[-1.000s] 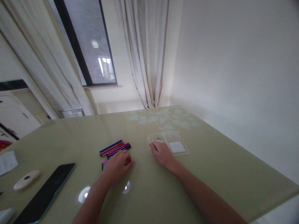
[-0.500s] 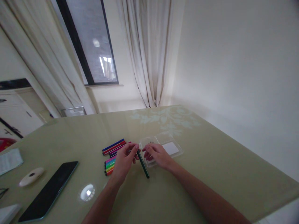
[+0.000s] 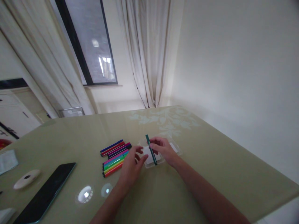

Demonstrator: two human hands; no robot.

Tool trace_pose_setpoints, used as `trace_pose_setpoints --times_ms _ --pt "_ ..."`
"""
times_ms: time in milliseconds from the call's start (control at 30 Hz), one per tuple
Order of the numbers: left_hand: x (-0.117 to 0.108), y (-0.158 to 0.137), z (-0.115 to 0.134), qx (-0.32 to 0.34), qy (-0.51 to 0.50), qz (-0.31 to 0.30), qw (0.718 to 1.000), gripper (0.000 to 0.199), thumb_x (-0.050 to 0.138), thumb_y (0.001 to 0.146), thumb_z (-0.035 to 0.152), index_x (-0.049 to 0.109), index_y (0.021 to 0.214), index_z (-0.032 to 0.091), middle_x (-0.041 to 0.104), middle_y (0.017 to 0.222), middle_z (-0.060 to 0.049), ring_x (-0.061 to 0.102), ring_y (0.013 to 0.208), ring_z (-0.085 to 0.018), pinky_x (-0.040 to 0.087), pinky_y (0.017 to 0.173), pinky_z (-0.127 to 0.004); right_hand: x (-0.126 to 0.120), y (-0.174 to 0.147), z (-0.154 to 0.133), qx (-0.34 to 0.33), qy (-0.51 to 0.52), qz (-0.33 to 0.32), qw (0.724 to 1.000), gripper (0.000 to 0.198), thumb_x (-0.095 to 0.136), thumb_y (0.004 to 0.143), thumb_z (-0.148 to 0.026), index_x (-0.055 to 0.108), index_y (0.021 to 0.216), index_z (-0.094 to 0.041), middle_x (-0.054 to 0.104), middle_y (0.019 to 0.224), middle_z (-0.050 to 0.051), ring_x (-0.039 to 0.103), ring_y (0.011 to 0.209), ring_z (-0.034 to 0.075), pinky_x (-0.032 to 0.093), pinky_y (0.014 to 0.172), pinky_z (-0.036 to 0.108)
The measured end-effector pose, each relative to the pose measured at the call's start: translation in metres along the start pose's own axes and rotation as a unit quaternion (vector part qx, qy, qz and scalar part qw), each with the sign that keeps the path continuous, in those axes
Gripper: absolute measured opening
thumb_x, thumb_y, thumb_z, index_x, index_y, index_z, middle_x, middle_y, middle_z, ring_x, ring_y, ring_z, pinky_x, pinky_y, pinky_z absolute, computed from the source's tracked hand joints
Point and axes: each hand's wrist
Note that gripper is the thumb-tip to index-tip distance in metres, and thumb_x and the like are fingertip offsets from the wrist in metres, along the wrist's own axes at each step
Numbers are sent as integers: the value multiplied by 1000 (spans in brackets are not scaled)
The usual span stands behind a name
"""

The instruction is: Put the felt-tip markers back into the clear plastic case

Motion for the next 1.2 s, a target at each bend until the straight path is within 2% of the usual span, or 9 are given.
trace_pose_setpoints --times_ms 100,167,333,467,600,900,1033,1133,1200 --pt "5 -9 -1 90 183 -86 975 19 69 90 36 71 104 24 69 111 -7 62 105 -28 53 91 -45 -12 7 0 9 52 58 997 30 77 73 -37 74 94 -16 65 68 -1 48 53 9 34 51 24" --pt "7 -12 0 111 230 -124 959 16 71 89 34 72 102 25 68 114 -7 60 110 -29 51 95 -44 -19 9 2 28 55 73 995 32 77 71 -36 74 96 -15 69 70 1 49 53 9 32 50 24" --pt "4 -12 5 123 204 -186 953 16 75 88 33 73 102 26 68 116 -5 59 111 -26 49 95 -40 -20 7 2 68 40 74 994 39 73 72 -34 72 106 -16 74 76 4 51 53 9 32 50 23" --pt "4 -11 6 136 167 -211 953 22 79 85 37 73 102 24 69 116 -6 60 110 -26 48 95 -40 -17 6 2 74 54 60 994 40 79 70 -36 74 104 -17 66 68 -2 48 53 8 31 50 23" --pt "6 -11 3 138 151 -210 956 25 78 86 39 71 105 24 69 114 -6 60 107 -27 47 95 -41 -18 6 2 96 29 34 994 32 82 69 -38 77 92 -16 60 65 -3 48 56 8 32 52 22" --pt "4 -12 0 98 113 -170 974 27 75 87 43 63 100 23 68 104 -5 62 97 -24 50 84 -36 -17 3 -4 134 15 43 990 29 80 71 -44 73 82 -17 69 78 1 57 64 9 33 54 21" --pt "5 -13 0 72 102 -125 984 27 71 89 41 61 105 23 67 98 -4 63 89 -22 51 79 -34 -13 3 -3 129 -5 20 991 35 83 70 -48 69 80 -17 70 76 2 57 61 10 35 53 22" --pt "8 -13 -1 86 73 -110 987 28 66 91 34 58 116 24 69 101 -3 64 87 -19 52 79 -33 -11 3 -3 132 13 18 991 39 85 67 -50 67 80 -17 68 71 -1 58 59 9 40 56 22" --pt "9 -13 -1 96 59 -106 988 37 63 91 29 53 126 25 70 102 -2 64 85 -18 53 79 -33 -11 2 -3 129 27 13 991 40 87 66 -49 67 81 -18 68 70 -2 58 59 9 44 61 23"
Point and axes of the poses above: each hand's wrist, its own y-axis towards the middle knuckle, its own x-axis out of the palm, z = x × y
